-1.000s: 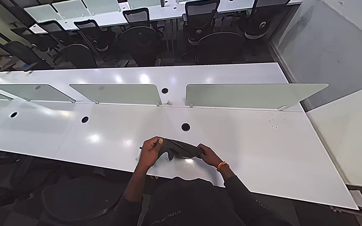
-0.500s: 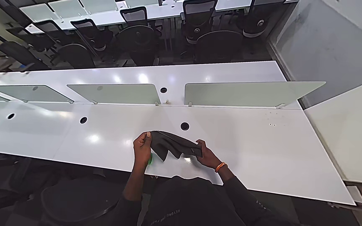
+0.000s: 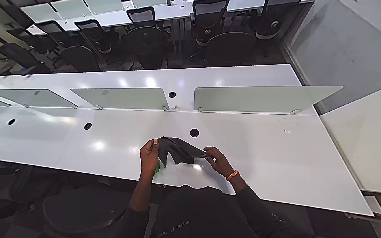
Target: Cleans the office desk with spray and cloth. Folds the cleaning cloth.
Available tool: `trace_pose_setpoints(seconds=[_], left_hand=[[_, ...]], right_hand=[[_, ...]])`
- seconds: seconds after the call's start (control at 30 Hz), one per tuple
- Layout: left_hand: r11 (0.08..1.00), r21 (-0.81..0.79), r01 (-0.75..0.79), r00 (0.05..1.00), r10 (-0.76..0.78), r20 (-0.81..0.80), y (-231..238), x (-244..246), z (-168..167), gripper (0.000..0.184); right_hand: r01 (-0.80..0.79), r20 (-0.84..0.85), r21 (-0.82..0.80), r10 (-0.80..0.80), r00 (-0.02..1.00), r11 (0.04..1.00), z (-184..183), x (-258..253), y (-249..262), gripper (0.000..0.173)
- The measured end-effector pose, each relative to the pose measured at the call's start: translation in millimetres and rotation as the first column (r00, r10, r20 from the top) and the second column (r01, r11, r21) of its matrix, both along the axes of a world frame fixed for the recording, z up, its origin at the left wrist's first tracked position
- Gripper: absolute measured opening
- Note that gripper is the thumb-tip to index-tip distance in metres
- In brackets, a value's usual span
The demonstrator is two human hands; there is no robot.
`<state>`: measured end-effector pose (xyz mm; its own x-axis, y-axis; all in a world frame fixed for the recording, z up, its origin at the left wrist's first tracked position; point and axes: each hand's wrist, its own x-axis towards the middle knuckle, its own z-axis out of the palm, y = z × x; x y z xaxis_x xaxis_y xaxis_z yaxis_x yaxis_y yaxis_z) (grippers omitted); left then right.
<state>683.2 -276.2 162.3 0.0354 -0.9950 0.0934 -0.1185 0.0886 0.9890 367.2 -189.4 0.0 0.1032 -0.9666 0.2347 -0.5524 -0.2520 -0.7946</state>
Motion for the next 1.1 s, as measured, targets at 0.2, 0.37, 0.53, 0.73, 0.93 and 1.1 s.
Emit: trace_pose_setpoints(seconds=[0.2,0.37,0.53,0.73,0.93,1.1], left_hand=[[0.996,-0.039,0.075,0.995,-0.077,-0.056,5,1,-4,0.024],[0.984,0.111,0.139,0.990,-0.141,0.009,10,-14,-32,0.024],[0.937,0.265,0.229,0.965,-0.255,0.066,31,-42,-74,0.026],[0.884,0.270,0.381,0.895,-0.426,0.132,49,-62,-94,0.031],[0.865,0.244,0.438,0.830,-0.493,0.261,57,-62,-99,0.035],[0.908,0.082,0.412,0.854,-0.416,0.314,57,-58,-102,0.031]], right_hand=[[0.116,0.567,0.223,-0.225,0.793,0.968,12,4,-6,0.018],[0.103,0.540,0.531,-0.430,0.724,0.841,23,12,-11,0.020],[0.024,0.526,0.532,-0.352,0.775,0.847,26,34,-8,0.033],[-0.107,0.629,0.516,-0.291,0.721,0.850,43,68,2,0.050],[-0.083,0.667,0.495,-0.317,0.674,0.865,53,79,6,0.054],[0.011,0.646,0.520,-0.401,0.650,0.854,61,81,8,0.047]])
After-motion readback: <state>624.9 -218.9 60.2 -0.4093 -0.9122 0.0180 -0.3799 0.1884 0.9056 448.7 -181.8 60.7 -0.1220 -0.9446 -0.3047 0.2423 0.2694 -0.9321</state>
